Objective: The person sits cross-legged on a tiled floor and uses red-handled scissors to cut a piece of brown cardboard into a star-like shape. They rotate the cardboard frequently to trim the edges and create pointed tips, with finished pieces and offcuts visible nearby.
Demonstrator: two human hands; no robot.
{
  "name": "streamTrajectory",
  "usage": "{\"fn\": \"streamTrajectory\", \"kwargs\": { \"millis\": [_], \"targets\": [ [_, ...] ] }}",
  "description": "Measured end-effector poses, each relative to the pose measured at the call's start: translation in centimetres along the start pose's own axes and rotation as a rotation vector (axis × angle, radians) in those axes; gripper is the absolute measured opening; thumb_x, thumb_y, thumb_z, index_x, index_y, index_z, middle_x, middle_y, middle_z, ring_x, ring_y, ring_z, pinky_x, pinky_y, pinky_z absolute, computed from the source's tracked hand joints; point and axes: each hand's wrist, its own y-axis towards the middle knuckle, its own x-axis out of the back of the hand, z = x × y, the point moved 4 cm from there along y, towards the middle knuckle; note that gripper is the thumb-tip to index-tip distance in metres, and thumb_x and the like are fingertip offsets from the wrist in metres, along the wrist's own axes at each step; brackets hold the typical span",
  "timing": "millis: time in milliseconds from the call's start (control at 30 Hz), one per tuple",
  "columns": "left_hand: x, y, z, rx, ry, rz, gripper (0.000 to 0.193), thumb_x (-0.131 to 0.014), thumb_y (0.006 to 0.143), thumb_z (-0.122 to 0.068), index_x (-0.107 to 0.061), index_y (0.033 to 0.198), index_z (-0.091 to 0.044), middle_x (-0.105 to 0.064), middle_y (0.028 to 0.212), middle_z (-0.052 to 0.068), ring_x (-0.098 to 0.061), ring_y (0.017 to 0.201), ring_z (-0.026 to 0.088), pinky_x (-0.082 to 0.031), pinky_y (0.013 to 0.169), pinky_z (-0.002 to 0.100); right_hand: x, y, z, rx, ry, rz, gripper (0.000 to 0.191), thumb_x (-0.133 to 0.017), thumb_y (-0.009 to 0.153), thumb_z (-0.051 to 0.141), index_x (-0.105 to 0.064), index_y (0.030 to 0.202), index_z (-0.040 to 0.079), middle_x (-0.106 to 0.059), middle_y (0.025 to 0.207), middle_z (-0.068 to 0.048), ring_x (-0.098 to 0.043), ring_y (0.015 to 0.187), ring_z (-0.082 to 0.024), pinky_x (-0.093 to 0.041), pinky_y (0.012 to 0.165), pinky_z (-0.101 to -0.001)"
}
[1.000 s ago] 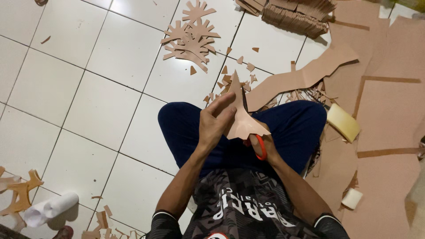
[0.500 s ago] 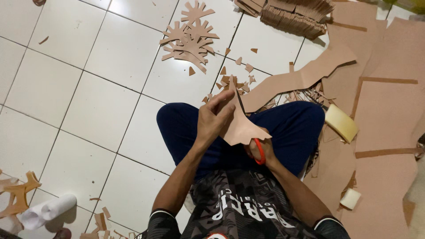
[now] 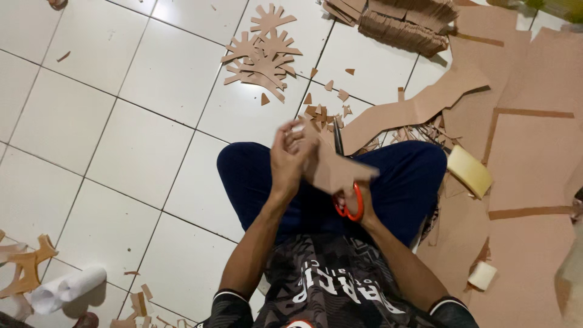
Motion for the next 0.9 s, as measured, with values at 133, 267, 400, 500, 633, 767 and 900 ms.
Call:
{"fn": "streamTrajectory", "kwargs": {
  "millis": [133,267,400,500,633,767,900],
  "targets": [
    [2.8,3.9,-0.5,0.203,-0.732,-0.216,0.064,-0.068,0.088,-0.008,-0.042,0.145,-0.001,-0.066,0.095,0.004,-0.067,0.09,0.016,-0.06,0.086,0.039,-0.5,-0.1,-0.2,-0.102,0.106,-0.01,0.029,-0.057,0.101,0.029,-0.059,0.088,0.003,-0.044,0.057,0.002,-0.042,0.042,-0.008,-0.035,0.038,-0.0242],
    [2.0,2.9,0.9,0.315,-0.522,-0.144,0.054,-0.071,0.09,-0.005,-0.049,0.139,-0.003,-0.066,0.108,0.007,-0.066,0.096,0.014,-0.053,0.085,0.032,-0.7,-0.3,-0.1,-0.098,0.032,0.03,0.028,-0.058,0.101,0.03,-0.059,0.089,0.005,-0.043,0.057,0.003,-0.041,0.041,-0.007,-0.034,0.037,-0.0236],
    [1.0,1.6,1.1,0.16,-0.469,-0.09,0.044,-0.071,0.094,0.0,-0.048,0.132,0.003,-0.062,0.113,0.015,-0.066,0.1,0.02,-0.057,0.09,0.035,-0.5,-0.4,-0.4,-0.074,-0.167,0.05,0.035,-0.062,0.104,0.032,-0.057,0.088,0.001,-0.051,0.059,0.0,-0.047,0.043,-0.008,-0.036,0.039,-0.0237],
    [0.3,1.2,0.6,0.077,-0.519,-0.07,0.04,-0.068,0.094,0.001,-0.049,0.128,0.005,-0.064,0.116,0.015,-0.068,0.107,0.023,-0.06,0.098,0.038,-0.7,-0.2,0.1,0.024,-0.17,0.123,0.028,-0.062,0.1,0.032,-0.067,0.106,0.006,-0.052,0.063,0.003,-0.049,0.048,-0.005,-0.039,0.043,-0.021],
    [-0.2,0.5,0.6,0.061,-0.502,-0.069,0.041,-0.067,0.093,0.001,-0.049,0.129,0.005,-0.064,0.118,0.011,-0.068,0.109,0.021,-0.06,0.101,0.039,-0.8,-0.3,0.5,0.044,-0.199,0.125,0.031,-0.062,0.101,0.033,-0.068,0.107,0.003,-0.052,0.062,0.003,-0.048,0.048,-0.005,-0.039,0.042,-0.0216],
    [-0.2,0.2,1.3,0.057,-0.442,-0.06,0.041,-0.069,0.093,-0.001,-0.051,0.129,0.006,-0.065,0.116,0.014,-0.069,0.105,0.022,-0.061,0.097,0.038,-0.6,-0.6,0.9,-0.037,-0.248,0.081,0.033,-0.06,0.099,0.036,-0.068,0.1,0.003,-0.051,0.057,0.002,-0.047,0.043,-0.007,-0.037,0.038,-0.0228],
    [0.3,0.3,2.2,0.04,-0.403,-0.053,0.04,-0.071,0.094,-0.003,-0.052,0.127,0.006,-0.065,0.114,0.015,-0.069,0.103,0.022,-0.062,0.093,0.036,-0.5,-0.6,1.1,0.016,-0.296,0.091,0.037,-0.06,0.1,0.038,-0.068,0.089,0.004,-0.053,0.056,0.003,-0.05,0.043,-0.005,-0.04,0.039,-0.0211]
  ]
}}
